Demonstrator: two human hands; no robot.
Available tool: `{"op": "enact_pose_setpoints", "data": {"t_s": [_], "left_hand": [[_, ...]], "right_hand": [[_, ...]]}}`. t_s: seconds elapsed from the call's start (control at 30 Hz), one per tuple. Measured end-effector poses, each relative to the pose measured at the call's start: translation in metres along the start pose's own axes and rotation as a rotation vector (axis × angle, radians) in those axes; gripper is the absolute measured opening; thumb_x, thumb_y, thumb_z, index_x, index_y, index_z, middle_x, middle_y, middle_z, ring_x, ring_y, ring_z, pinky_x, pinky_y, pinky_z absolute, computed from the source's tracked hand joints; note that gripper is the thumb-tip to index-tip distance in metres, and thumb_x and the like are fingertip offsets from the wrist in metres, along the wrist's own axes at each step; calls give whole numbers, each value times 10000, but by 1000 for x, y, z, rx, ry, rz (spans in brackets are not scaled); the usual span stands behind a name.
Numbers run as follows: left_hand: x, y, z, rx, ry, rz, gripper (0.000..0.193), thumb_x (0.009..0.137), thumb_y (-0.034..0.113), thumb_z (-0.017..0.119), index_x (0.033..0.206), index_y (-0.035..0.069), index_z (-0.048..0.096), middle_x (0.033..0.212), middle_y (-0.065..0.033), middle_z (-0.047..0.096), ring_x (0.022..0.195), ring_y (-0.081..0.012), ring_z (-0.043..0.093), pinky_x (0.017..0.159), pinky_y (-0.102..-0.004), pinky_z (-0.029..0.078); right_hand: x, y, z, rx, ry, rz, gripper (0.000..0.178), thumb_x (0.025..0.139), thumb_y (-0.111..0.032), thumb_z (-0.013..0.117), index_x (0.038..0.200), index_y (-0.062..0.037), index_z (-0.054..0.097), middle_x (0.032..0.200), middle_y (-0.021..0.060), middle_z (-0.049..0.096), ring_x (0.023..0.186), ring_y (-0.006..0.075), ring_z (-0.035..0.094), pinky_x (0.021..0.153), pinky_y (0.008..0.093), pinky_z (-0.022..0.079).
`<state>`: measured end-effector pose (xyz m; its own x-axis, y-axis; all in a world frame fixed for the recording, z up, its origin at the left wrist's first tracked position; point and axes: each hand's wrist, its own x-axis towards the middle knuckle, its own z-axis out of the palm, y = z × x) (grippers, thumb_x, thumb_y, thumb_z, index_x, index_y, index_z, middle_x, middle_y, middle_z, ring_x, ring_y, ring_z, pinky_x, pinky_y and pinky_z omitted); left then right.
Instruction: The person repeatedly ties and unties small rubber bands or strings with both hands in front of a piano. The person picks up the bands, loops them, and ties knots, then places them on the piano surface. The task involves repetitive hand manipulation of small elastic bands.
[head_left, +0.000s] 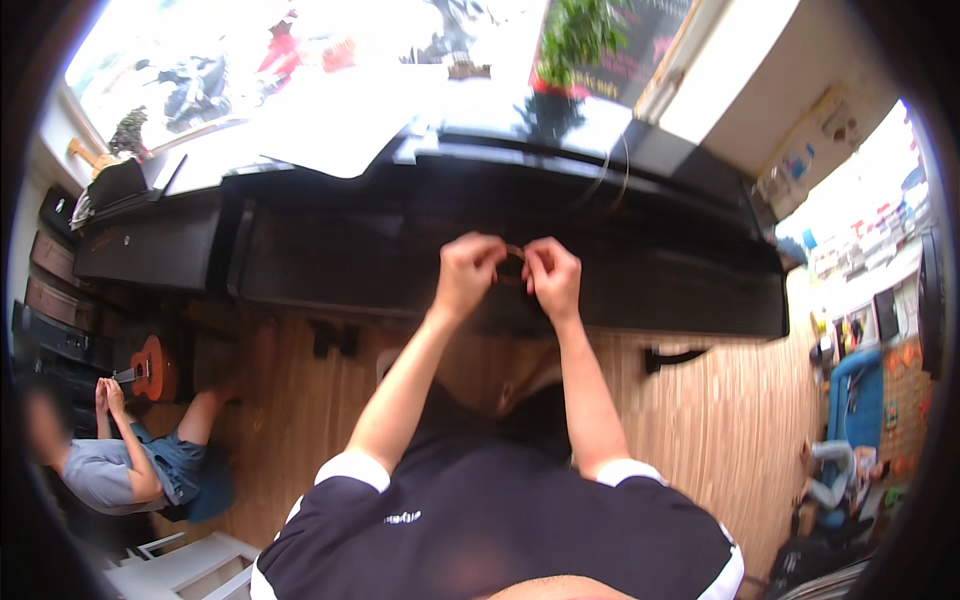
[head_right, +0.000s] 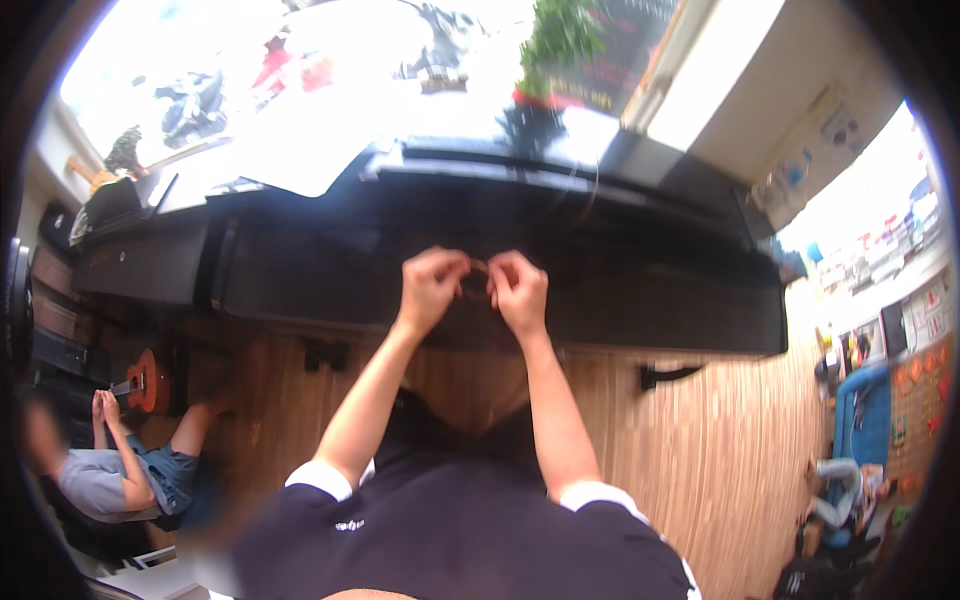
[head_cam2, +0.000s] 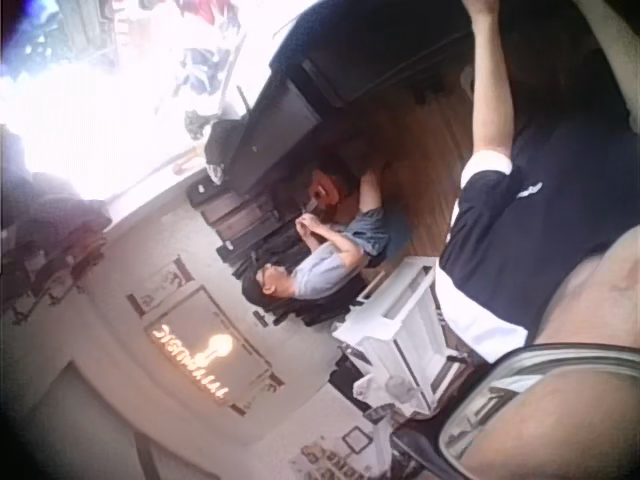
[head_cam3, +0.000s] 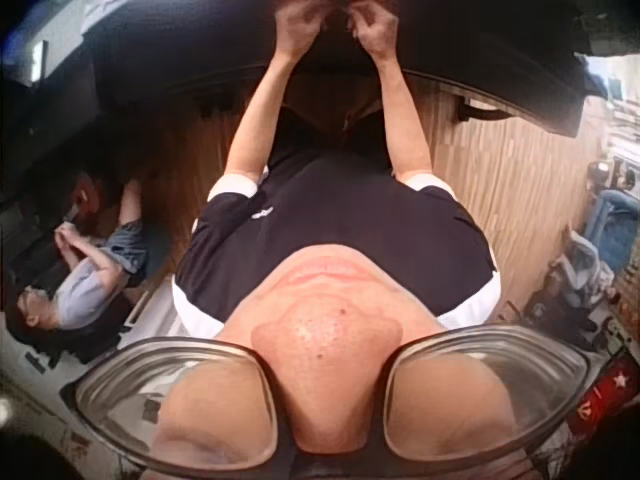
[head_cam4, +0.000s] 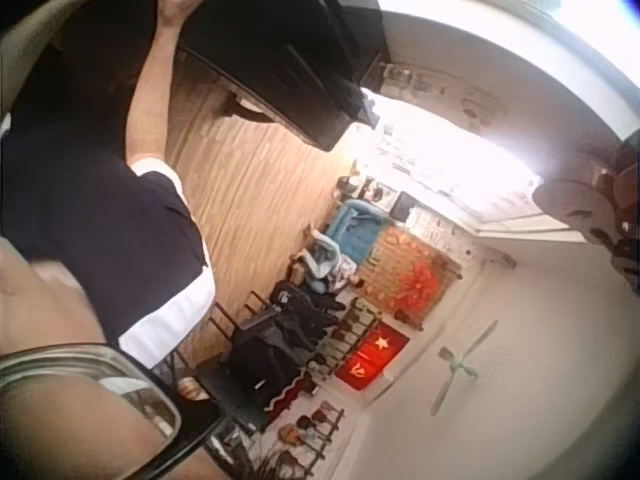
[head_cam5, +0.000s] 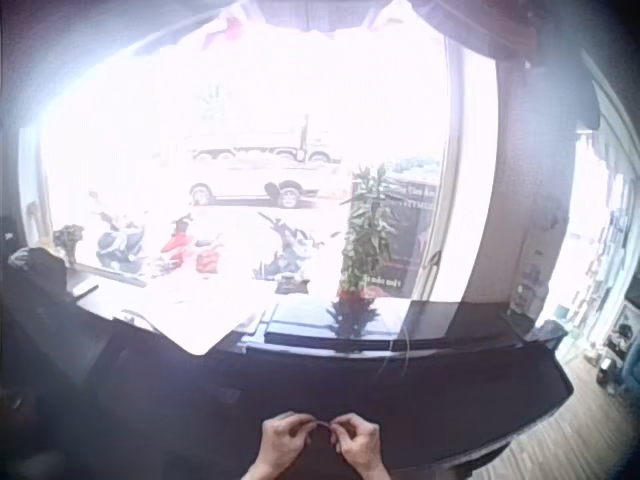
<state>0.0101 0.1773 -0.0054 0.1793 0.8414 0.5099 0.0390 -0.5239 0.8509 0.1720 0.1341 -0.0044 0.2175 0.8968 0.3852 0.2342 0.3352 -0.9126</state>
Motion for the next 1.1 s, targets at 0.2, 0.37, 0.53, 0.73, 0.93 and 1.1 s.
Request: {"op": "enact_pose_setpoints", "data": {"t_s": [0.2, 0.37, 0.53, 0.73, 0.93, 1.1], "left_hand": [[-3, -3, 0, 68, -33, -1, 61, 845, -13, 697, 899, -27, 721, 793, -102, 706, 606, -134, 684, 543, -250, 517], [-3, -3, 1, 39, -53, -9, 65, 847, -14, 697, 900, -26, 733, 786, -86, 712, 625, -131, 690, 566, -239, 530], [-1, -2, 0, 53, -63, -18, 69, 847, -14, 697, 901, -16, 740, 778, -84, 716, 629, -130, 692, 582, -236, 538], [-1, -4, 1, -1, -19, -23, 63, 850, -21, 691, 899, -18, 731, 800, -90, 728, 656, -157, 716, 587, -238, 551], [-2, -6, 0, -2, -51, -2, 64, 843, -18, 699, 894, -14, 737, 793, -85, 726, 639, -148, 706, 573, -234, 540], [-1, -5, 1, 41, -54, 14, 65, 833, 3, 720, 888, 8, 753, 767, -78, 715, 595, -128, 673, 535, -226, 503]], "right_hand": [[-3, 8, -2, 19, -59, -3, 57, 890, 17, 627, 859, 15, 674, 640, 33, 640, 574, 66, 590, 531, 231, 443], [-4, 15, -2, 104, -80, 9, 58, 896, 7, 661, 919, 0, 714, 647, 14, 641, 585, 52, 570, 540, 207, 423], [-4, 14, -6, 105, -116, 2, 77, 915, 20, 642, 949, 7, 710, 691, 9, 640, 614, 52, 559, 569, 199, 437], [-3, 9, -3, 122, -81, 12, 62, 910, -3, 651, 919, 5, 712, 648, 2, 623, 582, 48, 542, 546, 203, 417], [-2, 8, -4, 161, -40, 33, 69, 918, -32, 655, 919, -2, 717, 652, -1, 623, 582, 43, 540, 538, 203, 417], [-4, 11, -5, 72, -41, -3, 68, 893, -68, 699, 923, -13, 726, 681, 19, 672, 603, 48, 588, 554, 202, 443]]}}
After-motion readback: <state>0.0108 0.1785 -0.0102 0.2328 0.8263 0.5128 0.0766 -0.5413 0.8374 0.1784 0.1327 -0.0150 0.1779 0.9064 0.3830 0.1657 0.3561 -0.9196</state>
